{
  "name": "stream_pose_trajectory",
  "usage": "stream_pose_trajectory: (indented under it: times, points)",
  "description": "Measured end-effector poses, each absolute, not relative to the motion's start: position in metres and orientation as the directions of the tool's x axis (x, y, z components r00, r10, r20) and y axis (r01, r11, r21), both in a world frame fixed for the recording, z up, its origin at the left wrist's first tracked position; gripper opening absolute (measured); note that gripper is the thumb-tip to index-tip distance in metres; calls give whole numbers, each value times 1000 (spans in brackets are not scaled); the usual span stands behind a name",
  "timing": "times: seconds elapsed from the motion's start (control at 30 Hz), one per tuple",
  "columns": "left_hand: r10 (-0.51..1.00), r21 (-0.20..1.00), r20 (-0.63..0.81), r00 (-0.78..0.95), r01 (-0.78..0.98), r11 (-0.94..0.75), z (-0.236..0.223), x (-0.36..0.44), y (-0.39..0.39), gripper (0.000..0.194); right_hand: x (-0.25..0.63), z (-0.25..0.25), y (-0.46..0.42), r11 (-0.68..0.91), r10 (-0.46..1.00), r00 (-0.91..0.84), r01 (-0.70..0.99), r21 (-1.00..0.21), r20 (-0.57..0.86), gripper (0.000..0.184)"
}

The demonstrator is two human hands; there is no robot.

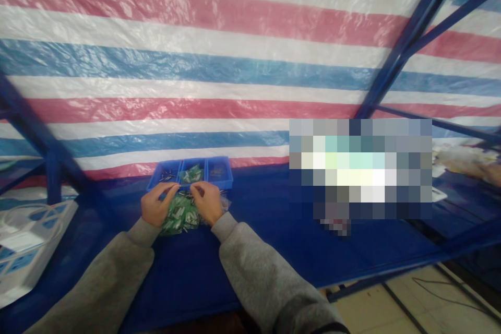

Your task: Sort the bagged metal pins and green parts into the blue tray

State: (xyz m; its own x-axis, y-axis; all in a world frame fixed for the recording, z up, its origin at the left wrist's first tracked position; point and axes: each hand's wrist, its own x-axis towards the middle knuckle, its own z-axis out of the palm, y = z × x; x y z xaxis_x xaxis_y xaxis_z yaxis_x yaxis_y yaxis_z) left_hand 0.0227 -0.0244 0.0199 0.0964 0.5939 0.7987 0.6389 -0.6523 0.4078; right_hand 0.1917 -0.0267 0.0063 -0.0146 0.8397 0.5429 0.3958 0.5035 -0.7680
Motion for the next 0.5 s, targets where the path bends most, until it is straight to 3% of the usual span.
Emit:
stream_pose_trajectory:
  times: [0.2, 0.37, 0.5]
  points:
    - [365, 118, 924, 117, 820, -561, 24, -9, -7, 15, 198, 6, -21, 418, 842, 97, 502, -757, 530, 21]
    - [542, -4, 788, 291, 883, -469, 28, -5, 0, 29, 201, 5, -20, 337, 896, -37, 708, -621, 443, 10]
    - [592, -2, 745, 306, 890, -457, 24, 2, -2, 30, 201, 2, -22, 336, 915, -154, 802, -494, 372, 5]
